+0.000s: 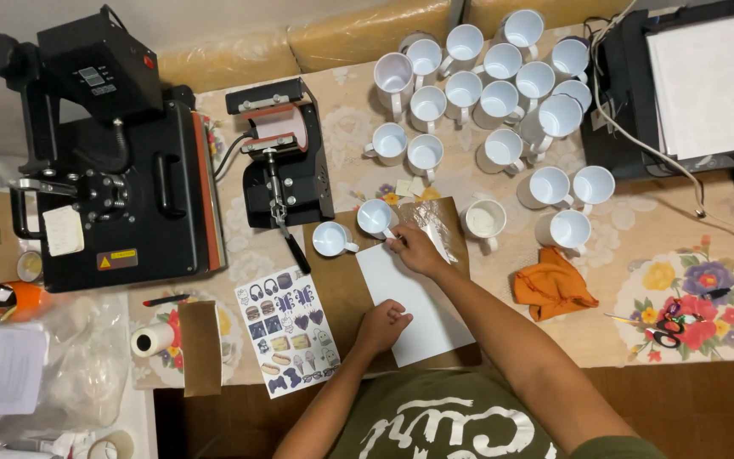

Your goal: The person wipes a white ceramic mug with an orange cloth and places it into a mug heat press machine. They then handle a sheet of transfer paper, peeling off small pieces of the backing material while holding the sheet.

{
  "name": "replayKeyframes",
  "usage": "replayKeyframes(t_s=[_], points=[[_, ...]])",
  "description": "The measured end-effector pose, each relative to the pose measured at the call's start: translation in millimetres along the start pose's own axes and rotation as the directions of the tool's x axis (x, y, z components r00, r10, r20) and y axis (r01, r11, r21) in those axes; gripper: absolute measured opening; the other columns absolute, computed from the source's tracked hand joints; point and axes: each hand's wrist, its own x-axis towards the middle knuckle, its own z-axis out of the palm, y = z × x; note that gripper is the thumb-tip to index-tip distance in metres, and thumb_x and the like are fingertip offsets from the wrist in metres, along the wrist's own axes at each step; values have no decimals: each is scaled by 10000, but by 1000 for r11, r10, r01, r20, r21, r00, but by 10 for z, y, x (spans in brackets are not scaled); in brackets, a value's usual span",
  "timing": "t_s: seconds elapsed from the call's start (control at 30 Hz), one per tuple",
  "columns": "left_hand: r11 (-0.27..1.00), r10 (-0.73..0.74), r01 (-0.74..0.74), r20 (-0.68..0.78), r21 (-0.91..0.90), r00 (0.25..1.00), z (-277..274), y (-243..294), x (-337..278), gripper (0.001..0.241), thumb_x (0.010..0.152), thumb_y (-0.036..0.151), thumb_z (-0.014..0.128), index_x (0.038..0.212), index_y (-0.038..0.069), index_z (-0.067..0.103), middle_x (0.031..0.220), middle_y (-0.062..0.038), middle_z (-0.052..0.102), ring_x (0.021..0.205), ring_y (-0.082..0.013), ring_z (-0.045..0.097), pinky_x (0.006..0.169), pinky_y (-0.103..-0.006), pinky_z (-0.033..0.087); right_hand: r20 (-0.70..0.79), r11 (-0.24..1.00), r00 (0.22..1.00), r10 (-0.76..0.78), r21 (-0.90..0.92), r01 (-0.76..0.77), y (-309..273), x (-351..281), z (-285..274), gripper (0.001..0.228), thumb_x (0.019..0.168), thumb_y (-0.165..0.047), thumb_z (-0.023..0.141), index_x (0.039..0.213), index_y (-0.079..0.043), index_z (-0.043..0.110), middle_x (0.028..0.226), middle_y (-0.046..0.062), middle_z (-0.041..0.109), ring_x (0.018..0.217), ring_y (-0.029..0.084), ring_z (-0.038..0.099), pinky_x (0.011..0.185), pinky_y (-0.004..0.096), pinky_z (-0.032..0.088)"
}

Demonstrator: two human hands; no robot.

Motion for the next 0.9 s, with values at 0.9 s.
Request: replayKeyframes(t_s=[0.9], points=[[985,142,-155,157,70,977,920,1436,569,402,1041,358,825,1295,47,795,1161,-147,821,1109,-283,783,945,-443,643,-787,934,524,326,183,-306,1198,-1969,-2024,501,975,-215,920,1353,7,679,1255,197,602,1047,328,689,949,387,569]])
